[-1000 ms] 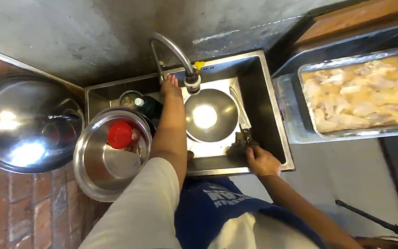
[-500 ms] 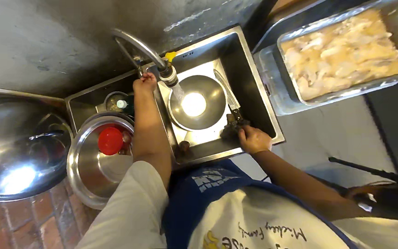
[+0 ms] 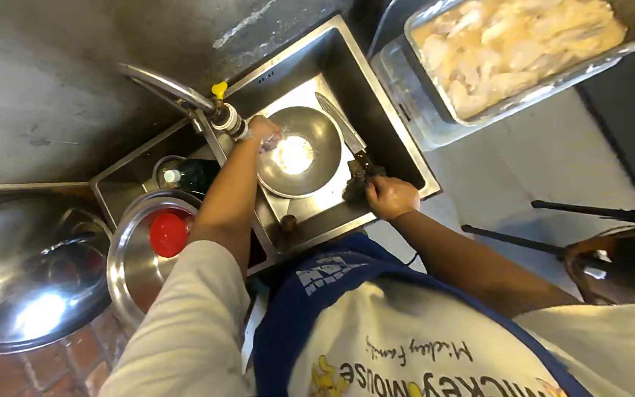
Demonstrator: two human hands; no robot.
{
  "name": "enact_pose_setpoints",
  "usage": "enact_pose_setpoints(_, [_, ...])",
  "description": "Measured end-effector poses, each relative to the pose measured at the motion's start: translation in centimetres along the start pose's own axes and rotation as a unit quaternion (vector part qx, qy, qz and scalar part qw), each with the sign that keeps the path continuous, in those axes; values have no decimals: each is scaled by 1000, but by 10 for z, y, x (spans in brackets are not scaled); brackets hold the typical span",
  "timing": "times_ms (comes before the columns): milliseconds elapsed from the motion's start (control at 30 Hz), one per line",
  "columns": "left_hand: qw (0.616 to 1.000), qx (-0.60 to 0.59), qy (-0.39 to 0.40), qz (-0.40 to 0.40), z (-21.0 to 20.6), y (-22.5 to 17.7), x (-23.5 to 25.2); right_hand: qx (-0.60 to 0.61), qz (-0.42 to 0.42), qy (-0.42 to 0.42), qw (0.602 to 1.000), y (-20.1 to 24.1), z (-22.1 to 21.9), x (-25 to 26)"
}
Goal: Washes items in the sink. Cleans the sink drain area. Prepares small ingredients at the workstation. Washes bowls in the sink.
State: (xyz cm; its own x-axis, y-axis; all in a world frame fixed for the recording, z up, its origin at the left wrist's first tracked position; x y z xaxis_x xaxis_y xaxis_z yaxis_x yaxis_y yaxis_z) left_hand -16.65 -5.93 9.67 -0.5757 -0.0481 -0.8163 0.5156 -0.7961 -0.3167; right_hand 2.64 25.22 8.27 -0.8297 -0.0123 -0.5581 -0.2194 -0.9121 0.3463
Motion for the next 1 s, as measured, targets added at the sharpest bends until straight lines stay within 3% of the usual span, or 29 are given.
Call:
enact_pose_setpoints(167, [970, 221, -102, -17, 12, -18, 12, 17, -2, -5, 1000, 0, 1, -1])
enact_pose_setpoints(267, [957, 252, -141, 2, 6, -13, 14, 28, 5, -16, 999, 0, 2, -1])
enact_pose_setpoints(400, [956, 279, -90, 25, -13, 4, 27, 30, 13, -23, 999, -4, -1, 1])
enact_pose_setpoints(567, [954, 272, -121, 29, -5, -6, 11, 33, 24, -40, 998, -6, -2, 0])
enact_pose_setpoints(700, [978, 182, -84, -62, 9, -14, 16, 36, 27, -35, 998, -4, -1, 0])
enact_pose_setpoints(767, [976, 152, -108, -114, 13, -20, 5, 41, 24, -26, 999, -4, 1, 0])
enact_pose_setpoints(900, [939, 140, -243, -199, 28, -12, -31, 45, 20, -28, 998, -3, 3, -2])
enact_pose_setpoints(1000, [884, 80, -364, -283, 30, 9, -44, 40, 13, -19, 999, -3, 3, -1])
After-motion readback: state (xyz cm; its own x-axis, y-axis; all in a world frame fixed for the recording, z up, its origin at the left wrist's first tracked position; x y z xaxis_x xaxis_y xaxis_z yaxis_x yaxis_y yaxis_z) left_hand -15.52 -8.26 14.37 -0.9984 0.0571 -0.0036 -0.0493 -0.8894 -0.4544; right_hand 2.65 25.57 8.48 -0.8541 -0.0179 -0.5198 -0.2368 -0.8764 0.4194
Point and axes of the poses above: each hand's wrist, its own x-axis towards the middle knuckle, its own z-axis out of the back of the hand, y = z × x, the point moved 2 cm from there along x, towards the middle knuckle, and after that the axes turned 10 degrees about x, right-handed, at the moved point
